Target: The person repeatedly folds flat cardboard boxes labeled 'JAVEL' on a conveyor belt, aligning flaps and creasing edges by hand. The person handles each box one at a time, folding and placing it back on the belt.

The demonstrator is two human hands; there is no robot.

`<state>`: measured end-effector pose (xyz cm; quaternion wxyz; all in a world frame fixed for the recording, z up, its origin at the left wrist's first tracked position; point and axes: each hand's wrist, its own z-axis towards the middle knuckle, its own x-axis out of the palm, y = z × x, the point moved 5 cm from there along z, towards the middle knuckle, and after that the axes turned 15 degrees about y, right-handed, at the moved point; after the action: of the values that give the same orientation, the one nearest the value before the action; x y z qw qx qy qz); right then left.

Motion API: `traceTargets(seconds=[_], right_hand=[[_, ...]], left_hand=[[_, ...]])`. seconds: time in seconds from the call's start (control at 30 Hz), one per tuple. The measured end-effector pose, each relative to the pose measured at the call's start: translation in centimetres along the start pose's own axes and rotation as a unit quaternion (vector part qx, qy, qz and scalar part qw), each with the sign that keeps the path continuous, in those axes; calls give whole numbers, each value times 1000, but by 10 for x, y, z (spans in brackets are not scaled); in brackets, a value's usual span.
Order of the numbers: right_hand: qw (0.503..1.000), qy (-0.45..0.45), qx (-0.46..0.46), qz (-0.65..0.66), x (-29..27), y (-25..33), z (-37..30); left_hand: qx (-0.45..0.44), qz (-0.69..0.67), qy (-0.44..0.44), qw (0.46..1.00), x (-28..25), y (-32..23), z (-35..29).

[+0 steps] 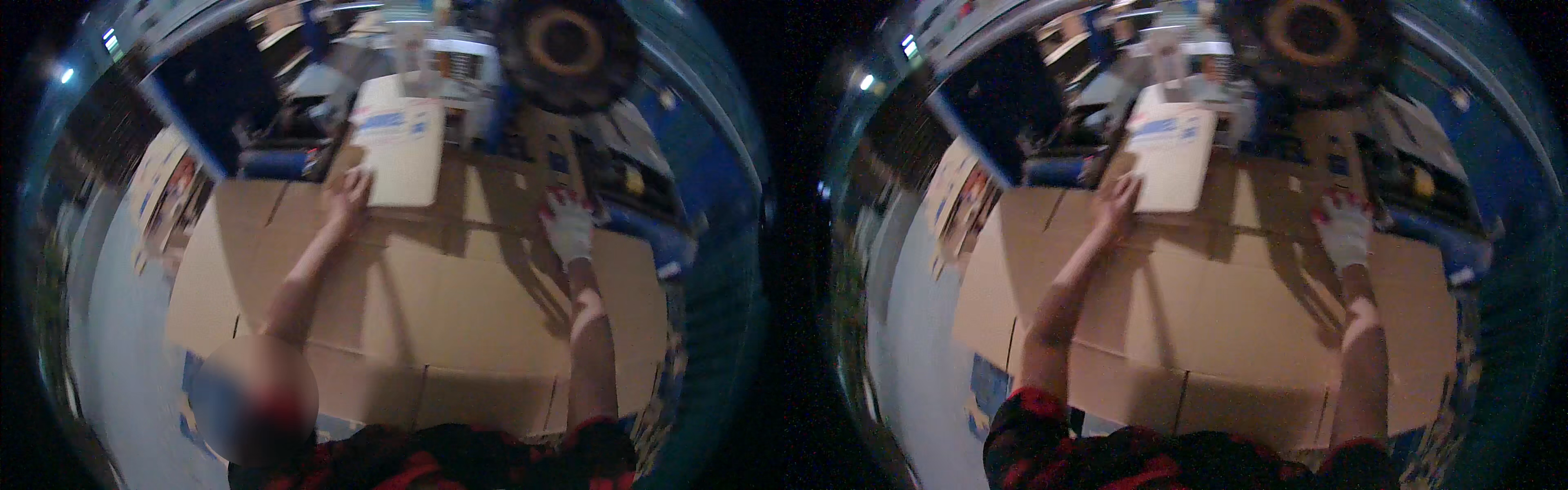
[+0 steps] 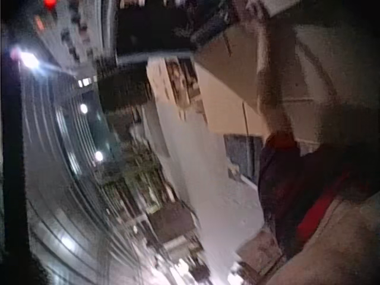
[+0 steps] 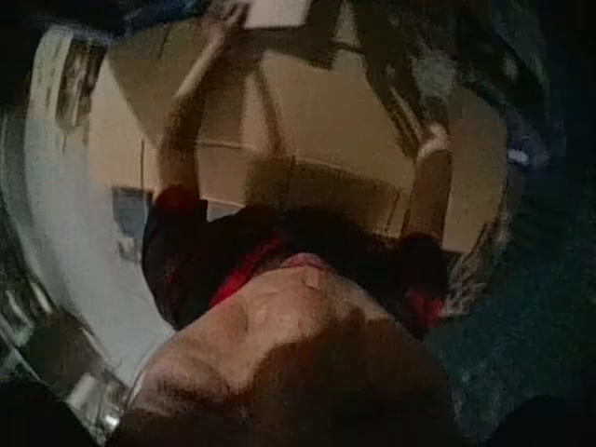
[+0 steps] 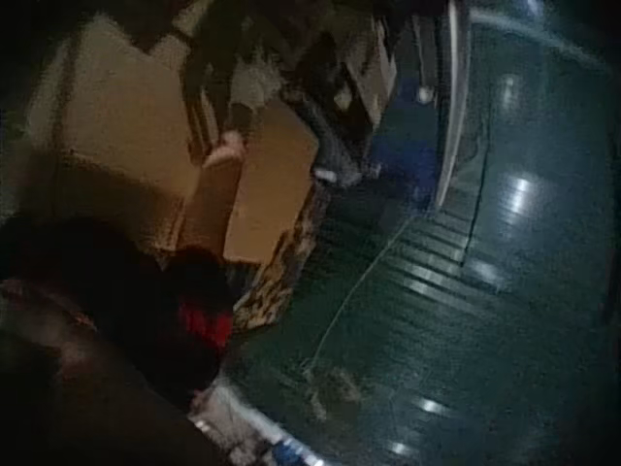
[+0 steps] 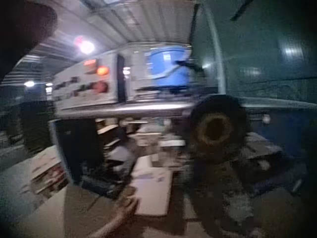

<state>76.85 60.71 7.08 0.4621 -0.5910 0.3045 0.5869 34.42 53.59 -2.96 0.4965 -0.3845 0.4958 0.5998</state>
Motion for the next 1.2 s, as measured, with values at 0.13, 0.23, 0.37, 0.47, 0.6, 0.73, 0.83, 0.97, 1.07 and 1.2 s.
traceTargets(seconds=[0.13, 0.23, 0.37, 0.47, 0.6, 0.73, 0.83, 0.97, 1.07, 1.2], right_hand=[[994, -59, 71, 64, 5, -25, -5], [989, -72, 32, 126, -17, -46, -95], [987, 88, 130, -18, 25, -75, -260], [991, 56, 120, 18, 15, -57, -319], [978, 109, 175, -11, 15, -65, -369], [919, 94, 381, 28, 18, -88, -452], [810, -169, 492, 270, 4, -87, -481], [371, -233, 396, 807, 103, -107, -546], [392, -297, 339, 802, 53, -64, -492], [591, -264, 337, 684, 0, -56, -474]], left_hand=[[-31, -325, 27, 945, -38, 3, -15], [-146, -33, 92, 984, -23, 78, -128], [-427, -161, 216, 863, -88, 192, -290], [-606, -13, 128, 785, -80, 242, -400], [-462, -203, 201, 840, -58, 273, -408], [-361, -156, 140, 909, -26, 318, -417], [-380, -225, 128, 888, -32, 313, -444], [-363, -357, 82, 857, -18, 309, -414], [-344, -401, 25, 849, -67, 288, -400], [-257, -485, -78, 832, -189, 220, -387]])
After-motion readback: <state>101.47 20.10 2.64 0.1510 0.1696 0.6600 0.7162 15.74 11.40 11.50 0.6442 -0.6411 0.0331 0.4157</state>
